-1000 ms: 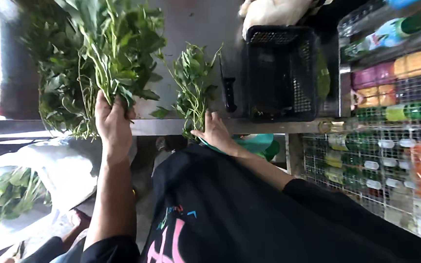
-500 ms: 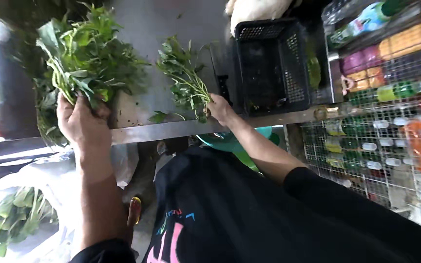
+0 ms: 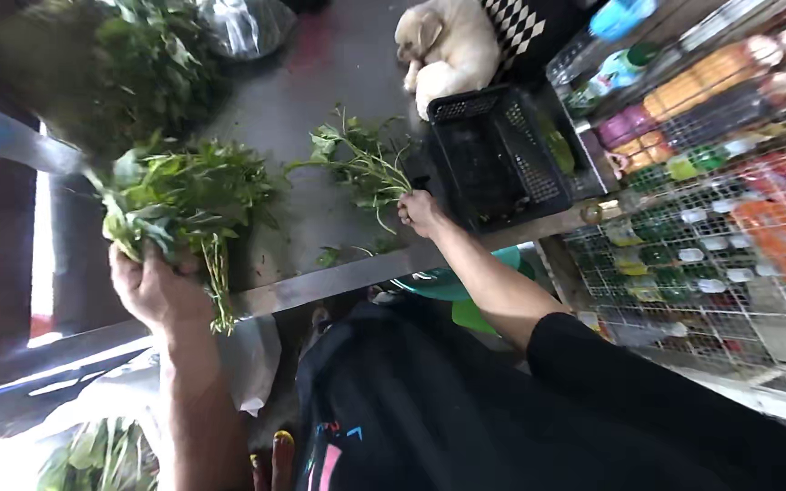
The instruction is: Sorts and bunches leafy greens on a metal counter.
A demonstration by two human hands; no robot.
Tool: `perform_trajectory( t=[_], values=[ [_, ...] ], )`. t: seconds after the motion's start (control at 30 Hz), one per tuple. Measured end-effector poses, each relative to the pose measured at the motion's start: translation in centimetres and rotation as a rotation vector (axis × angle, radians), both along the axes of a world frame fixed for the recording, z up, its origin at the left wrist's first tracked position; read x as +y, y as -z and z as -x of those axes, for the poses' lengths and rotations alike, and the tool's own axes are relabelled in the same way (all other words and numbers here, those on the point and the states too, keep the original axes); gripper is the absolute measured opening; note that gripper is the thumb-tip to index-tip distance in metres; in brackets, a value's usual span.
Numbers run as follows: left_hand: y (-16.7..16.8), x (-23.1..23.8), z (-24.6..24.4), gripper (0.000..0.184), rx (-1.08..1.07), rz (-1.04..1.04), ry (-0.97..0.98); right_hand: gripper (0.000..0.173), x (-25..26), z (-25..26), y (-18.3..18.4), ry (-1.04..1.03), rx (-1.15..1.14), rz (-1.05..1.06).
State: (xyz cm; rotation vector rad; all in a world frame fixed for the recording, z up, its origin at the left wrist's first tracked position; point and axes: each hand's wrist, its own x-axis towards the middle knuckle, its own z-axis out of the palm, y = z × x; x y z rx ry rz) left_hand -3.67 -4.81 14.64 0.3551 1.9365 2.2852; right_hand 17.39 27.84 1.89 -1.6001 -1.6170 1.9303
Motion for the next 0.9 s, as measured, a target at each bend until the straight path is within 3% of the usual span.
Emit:
perform_trajectory(
  t=[0.17, 0.3, 0.37, 0.5, 0.6, 0.7, 0.77, 0.9],
  values=[
    [-3.6, -2.0, 2.0, 0.028, 0.134, -0.042, 0.016, 0.039, 0.3, 0.3, 0.9, 0.049, -0.086, -0.218],
    [-0.9, -2.5, 3.4, 0.031, 0.123, -0.059, 0.017, 0.044, -1.6, -0.2, 3.2, 0.101, -0.246, -0.31],
    [0.1, -2.5, 3.6, 0.031, 0.093, -0.037, 0.04, 0.043, -3.3, -0.3, 2.6, 0.011, -0.428, -0.401],
    [3.0, -2.3, 1.2, 0.033, -0.045, 0.071, 0.231, 0.081, -7.8, -1.5, -0.5, -0.146, -0.576, -0.604],
    [6.1, -0.6, -3.0, 0.033, -0.305, 0.08, 0.294, 0.063, -12.3, -1.8, -3.4, -0.262, -0.369, -0.692],
    [10.5, 0.7, -7.6, 0.031, -0.558, 0.231, 0.444, 0.047, -18.0, -1.5, -4.1, -0.478, -0.088, -0.34],
    [13.0, 0.9, -10.2, 0.033, -0.642, 0.367, 0.587, 0.052, -20.6, -1.0, -2.7, -0.51, -0.104, -0.183],
    [12.6, 0.5, -11.7, 0.04, -0.693, 0.431, 0.746, 0.038, -20.6, -1.5, -2.1, -0.506, -0.207, -0.321]
  ],
)
